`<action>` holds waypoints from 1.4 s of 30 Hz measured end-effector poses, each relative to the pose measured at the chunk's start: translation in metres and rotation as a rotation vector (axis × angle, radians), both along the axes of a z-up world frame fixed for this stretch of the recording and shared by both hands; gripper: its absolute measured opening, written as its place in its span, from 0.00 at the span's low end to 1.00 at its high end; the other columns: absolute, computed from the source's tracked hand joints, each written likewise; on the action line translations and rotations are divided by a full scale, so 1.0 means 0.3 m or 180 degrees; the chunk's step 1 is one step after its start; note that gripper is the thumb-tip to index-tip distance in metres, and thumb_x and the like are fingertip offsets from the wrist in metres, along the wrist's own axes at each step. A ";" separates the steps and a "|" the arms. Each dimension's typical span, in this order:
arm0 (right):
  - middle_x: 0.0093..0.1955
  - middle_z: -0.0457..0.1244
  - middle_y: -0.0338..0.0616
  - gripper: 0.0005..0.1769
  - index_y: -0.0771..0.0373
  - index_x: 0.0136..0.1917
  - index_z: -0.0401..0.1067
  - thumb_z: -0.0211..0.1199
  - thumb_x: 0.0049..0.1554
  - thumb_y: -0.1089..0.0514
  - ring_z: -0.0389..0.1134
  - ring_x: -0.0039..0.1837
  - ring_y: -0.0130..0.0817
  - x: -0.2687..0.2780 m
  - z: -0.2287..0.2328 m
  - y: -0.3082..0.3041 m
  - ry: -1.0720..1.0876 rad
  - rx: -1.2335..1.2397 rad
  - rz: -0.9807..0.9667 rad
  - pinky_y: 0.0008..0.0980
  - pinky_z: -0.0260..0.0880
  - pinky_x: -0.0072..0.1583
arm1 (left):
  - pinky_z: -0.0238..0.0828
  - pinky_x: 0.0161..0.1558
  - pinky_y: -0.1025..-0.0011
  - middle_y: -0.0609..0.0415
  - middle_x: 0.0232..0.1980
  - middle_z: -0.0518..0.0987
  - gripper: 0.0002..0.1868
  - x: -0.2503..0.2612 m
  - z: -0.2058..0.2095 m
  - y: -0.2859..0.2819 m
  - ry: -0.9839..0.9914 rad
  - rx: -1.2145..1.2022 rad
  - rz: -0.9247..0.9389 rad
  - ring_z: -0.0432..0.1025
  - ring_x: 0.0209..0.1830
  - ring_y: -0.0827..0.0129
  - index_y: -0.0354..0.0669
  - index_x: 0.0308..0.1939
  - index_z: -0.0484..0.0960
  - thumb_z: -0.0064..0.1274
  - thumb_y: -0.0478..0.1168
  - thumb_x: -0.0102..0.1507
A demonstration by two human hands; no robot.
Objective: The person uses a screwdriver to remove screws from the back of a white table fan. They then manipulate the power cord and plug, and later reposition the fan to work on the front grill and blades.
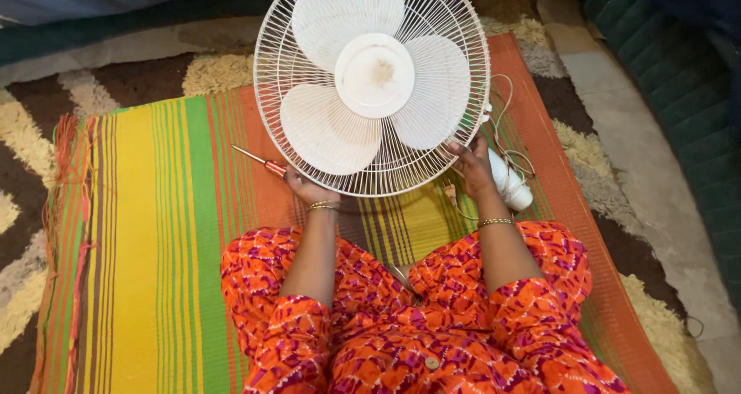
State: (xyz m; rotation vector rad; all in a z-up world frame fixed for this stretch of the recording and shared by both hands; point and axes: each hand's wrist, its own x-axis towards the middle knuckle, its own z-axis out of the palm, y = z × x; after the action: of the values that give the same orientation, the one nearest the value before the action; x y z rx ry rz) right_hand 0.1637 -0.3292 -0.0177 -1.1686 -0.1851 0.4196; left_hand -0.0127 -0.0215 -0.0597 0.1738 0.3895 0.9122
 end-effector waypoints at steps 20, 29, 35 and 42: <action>0.65 0.67 0.45 0.34 0.67 0.67 0.71 0.57 0.66 0.35 0.65 0.65 0.33 0.082 0.082 -0.074 -0.0349 -0.1362 -0.0721 0.30 0.64 0.64 | 0.63 0.69 0.51 0.39 0.75 0.66 0.46 -0.086 0.187 -0.139 0.0815 0.0429 -0.0289 0.63 0.76 0.52 0.44 0.74 0.61 0.38 0.72 0.63; 0.76 0.60 0.46 0.36 0.66 0.81 0.54 0.65 0.65 0.57 0.60 0.74 0.28 0.048 0.119 -0.118 -0.1629 -0.0814 -0.0354 0.28 0.59 0.71 | 0.56 0.76 0.57 0.46 0.78 0.64 0.59 -0.049 0.183 -0.100 0.1157 0.1916 -0.0988 0.55 0.80 0.55 0.40 0.77 0.58 0.59 0.74 0.56; 0.80 0.56 0.48 0.32 0.64 0.83 0.54 0.59 0.69 0.57 0.58 0.74 0.30 0.047 0.095 -0.104 -0.1775 -0.1368 -0.0469 0.30 0.56 0.73 | 0.72 0.52 0.65 0.53 0.47 0.72 0.40 -0.029 0.153 -0.099 0.1357 0.1678 -0.1090 0.70 0.47 0.64 0.38 0.62 0.70 0.69 0.62 0.61; 0.47 0.55 0.43 0.35 0.50 0.85 0.57 0.60 0.68 0.52 0.50 0.43 0.27 0.037 0.108 -0.109 -0.0608 -0.1541 -0.0497 0.27 0.53 0.45 | 0.75 0.52 0.74 0.57 0.49 0.81 0.34 -0.022 0.217 -0.136 0.1616 0.1967 -0.1161 0.76 0.49 0.72 0.47 0.59 0.76 0.69 0.56 0.54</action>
State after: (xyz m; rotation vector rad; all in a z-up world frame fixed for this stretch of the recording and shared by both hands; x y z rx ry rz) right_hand 0.1750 -0.3618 0.0146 -1.6891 -0.1602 0.2174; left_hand -0.0192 -0.0621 0.0053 1.0250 0.5123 0.5929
